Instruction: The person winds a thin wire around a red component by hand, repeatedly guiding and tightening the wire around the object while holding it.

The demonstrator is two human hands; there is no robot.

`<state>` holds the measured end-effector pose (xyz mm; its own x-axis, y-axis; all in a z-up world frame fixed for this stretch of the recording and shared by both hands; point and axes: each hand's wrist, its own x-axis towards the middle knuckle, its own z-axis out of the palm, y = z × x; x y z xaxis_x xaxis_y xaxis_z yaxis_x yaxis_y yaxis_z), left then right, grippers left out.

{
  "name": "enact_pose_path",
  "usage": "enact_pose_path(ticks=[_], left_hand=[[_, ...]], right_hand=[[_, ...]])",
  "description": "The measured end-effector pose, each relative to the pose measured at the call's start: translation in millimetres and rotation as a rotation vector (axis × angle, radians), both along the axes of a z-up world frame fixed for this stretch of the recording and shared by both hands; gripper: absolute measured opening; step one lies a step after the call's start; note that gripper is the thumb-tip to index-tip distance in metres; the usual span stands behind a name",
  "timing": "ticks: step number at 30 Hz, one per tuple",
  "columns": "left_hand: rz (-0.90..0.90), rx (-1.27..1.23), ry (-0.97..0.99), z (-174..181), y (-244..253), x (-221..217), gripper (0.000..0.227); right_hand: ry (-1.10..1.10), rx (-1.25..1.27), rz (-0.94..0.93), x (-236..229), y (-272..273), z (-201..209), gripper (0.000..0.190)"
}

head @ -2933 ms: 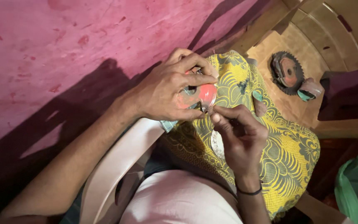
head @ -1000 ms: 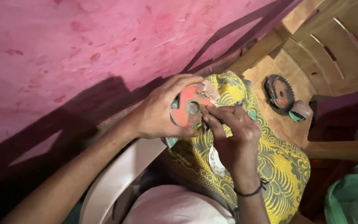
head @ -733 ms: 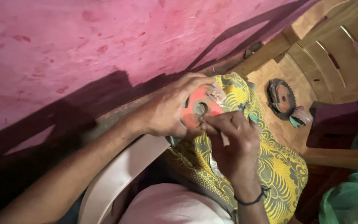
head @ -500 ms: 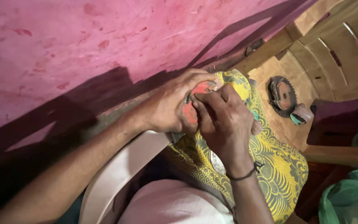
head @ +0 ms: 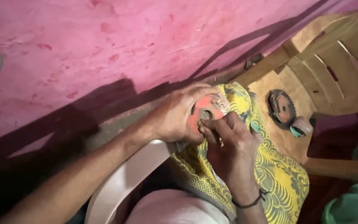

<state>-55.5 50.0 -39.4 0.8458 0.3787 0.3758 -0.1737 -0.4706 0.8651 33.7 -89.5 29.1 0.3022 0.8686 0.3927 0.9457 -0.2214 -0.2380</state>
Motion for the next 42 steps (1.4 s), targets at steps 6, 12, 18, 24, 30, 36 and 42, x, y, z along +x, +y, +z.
enact_pose_path(ticks=[6, 12, 18, 24, 30, 36, 42], left_hand=[[-0.039, -0.001, -0.135, 3, -4, -2, 0.095], [0.008, 0.041, -0.073, -16, -7, 0, 0.089], [0.018, 0.045, -0.022, -8, -1, 2, 0.089], [-0.005, 0.046, -0.130, -14, -6, 3, 0.091], [0.011, -0.005, 0.008, -4, -1, 1, 0.097], [-0.012, -0.046, -0.072, -5, -5, 0, 0.099], [0.012, 0.034, -0.050, -9, -6, 0, 0.099]], right_hand=[[0.100, -0.027, 0.033, -5, 0, 9, 0.010], [0.020, 0.078, 0.102, 2, -6, -9, 0.013], [0.022, 0.002, 0.079, 13, -9, -9, 0.015], [0.093, 0.016, 0.091, 3, -7, 0, 0.009], [0.076, 0.078, 0.066, 7, -2, -12, 0.012], [0.037, 0.115, 0.037, 19, -9, -21, 0.012], [0.197, 0.042, -0.050, 26, -19, -12, 0.010]])
